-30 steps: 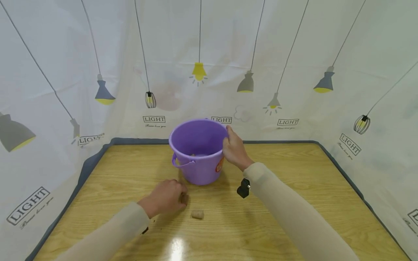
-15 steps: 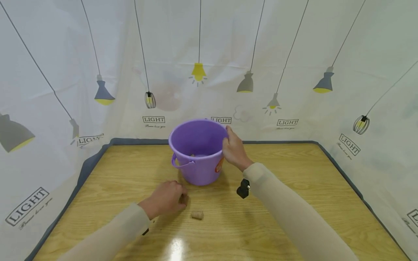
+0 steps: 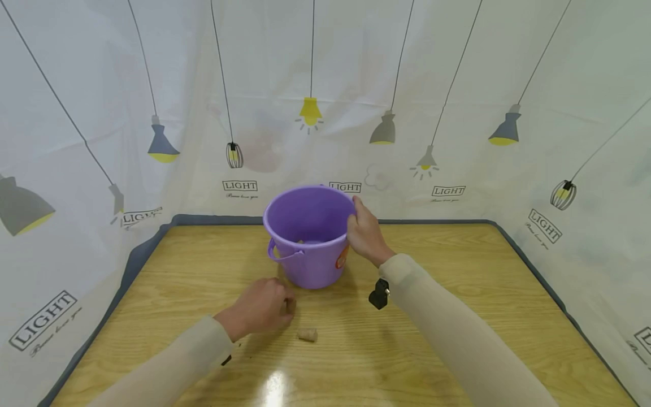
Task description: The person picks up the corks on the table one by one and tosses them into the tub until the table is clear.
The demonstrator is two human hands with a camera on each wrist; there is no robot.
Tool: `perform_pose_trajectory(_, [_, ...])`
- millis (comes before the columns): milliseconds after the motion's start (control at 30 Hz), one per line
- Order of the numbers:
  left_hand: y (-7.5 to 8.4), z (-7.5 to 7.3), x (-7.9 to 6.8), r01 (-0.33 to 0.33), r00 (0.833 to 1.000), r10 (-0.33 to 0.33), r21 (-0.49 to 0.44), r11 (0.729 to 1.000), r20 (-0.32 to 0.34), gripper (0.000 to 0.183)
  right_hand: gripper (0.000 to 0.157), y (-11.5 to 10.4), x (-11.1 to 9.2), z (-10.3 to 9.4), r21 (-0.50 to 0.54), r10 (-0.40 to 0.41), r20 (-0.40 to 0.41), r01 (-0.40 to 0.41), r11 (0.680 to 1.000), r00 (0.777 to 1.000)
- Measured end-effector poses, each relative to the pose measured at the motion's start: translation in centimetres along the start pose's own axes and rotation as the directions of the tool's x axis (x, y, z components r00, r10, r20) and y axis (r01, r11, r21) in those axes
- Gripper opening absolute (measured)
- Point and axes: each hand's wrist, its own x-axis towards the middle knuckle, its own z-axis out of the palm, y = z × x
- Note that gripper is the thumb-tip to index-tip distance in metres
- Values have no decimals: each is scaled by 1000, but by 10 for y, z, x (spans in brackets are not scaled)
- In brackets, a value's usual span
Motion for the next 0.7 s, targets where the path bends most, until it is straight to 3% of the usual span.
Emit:
perform_pose_trajectory(300, [7,-12,3,2,998,-5,-35,999,-64,18,61,0,1,0,-11,-2,2,2,1000,1000])
perform_pose_trajectory(700, [15,-23,7,-95,979,90,-20,995,-181,19,60,0,0,0,4,3,11,-3,1000,1000])
